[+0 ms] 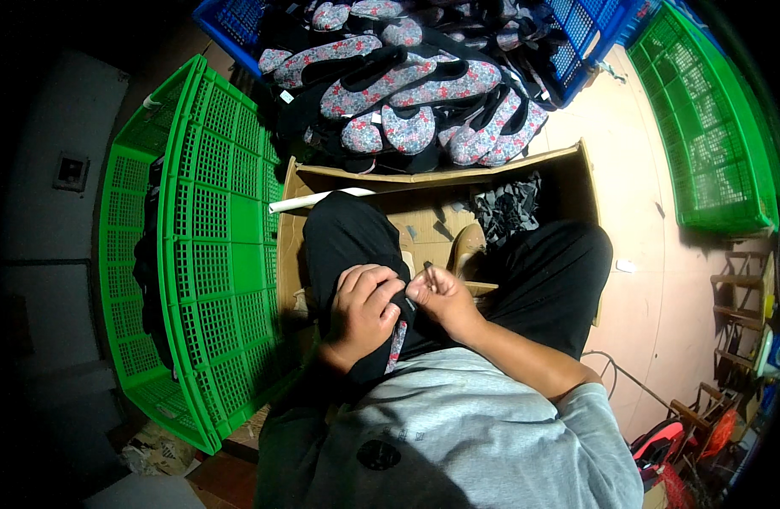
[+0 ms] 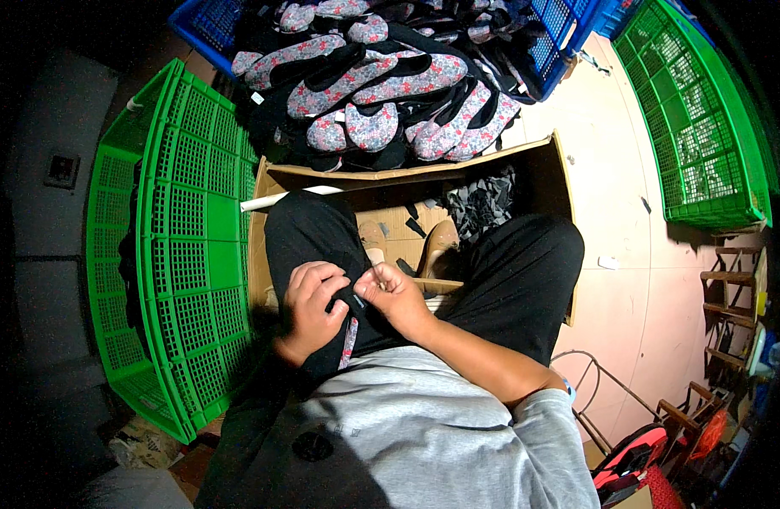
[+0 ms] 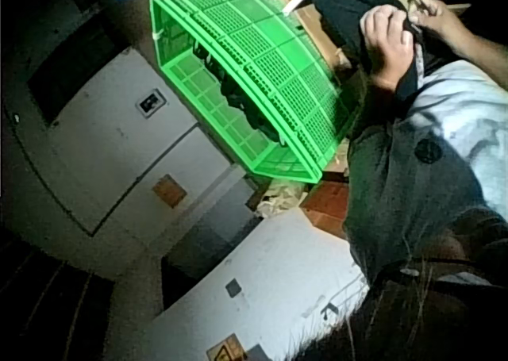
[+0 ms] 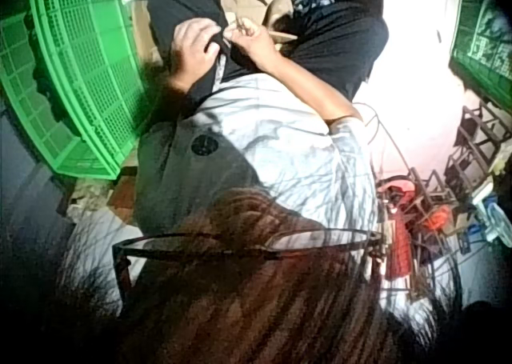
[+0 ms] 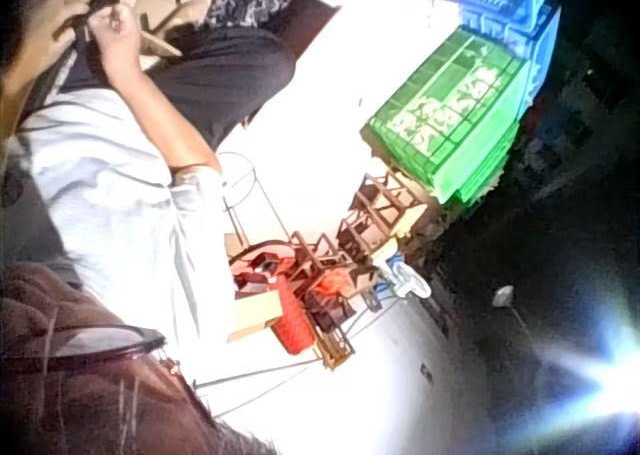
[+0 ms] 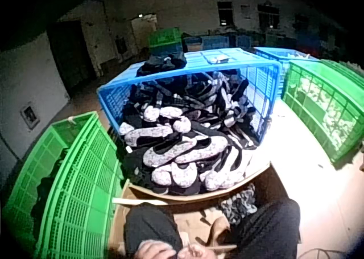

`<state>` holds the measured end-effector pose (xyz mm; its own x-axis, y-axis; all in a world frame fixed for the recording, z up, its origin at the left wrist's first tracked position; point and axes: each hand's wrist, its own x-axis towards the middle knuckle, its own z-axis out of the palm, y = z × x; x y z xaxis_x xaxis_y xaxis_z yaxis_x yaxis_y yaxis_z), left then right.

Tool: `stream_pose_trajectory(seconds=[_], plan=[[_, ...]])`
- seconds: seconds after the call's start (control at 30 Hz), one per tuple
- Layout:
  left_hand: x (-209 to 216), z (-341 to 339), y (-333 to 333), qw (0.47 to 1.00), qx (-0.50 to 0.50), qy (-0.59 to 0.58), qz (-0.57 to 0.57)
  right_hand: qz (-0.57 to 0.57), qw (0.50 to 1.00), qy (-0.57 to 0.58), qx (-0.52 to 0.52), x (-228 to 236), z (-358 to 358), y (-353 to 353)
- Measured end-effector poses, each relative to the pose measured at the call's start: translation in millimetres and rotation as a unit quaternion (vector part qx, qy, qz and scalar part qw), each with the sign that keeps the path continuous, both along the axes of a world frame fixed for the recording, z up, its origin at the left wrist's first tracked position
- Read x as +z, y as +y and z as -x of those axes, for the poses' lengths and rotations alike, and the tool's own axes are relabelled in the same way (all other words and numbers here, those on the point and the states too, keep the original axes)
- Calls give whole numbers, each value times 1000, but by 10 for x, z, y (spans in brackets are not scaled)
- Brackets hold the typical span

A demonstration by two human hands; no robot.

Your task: The person sits on the floor and sews a floral-patterned slipper using a needle and thread. They pull the thread through the fabric, inspect the stitching, and handle the slipper repeatedly. The person also picks up a white stick from a green crate and places it back down.

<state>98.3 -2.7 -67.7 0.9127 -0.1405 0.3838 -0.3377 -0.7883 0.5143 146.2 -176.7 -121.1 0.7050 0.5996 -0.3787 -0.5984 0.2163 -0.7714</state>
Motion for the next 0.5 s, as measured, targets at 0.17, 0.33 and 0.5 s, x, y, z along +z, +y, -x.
stream_pose_trajectory(seconds=[0.17, 0.33, 0.5], plan=[[79, -15, -3, 997, -67, -17, -40, 67, 990, 117, -27, -186, -40, -111], [105, -44, -21, 998, -57, 12, -27, -39, 998, -15, 37, -195, 143, -169], [87, -55, -32, 999, -30, 4, -19, 66, 974, -212, 45, -144, 183, -110]])
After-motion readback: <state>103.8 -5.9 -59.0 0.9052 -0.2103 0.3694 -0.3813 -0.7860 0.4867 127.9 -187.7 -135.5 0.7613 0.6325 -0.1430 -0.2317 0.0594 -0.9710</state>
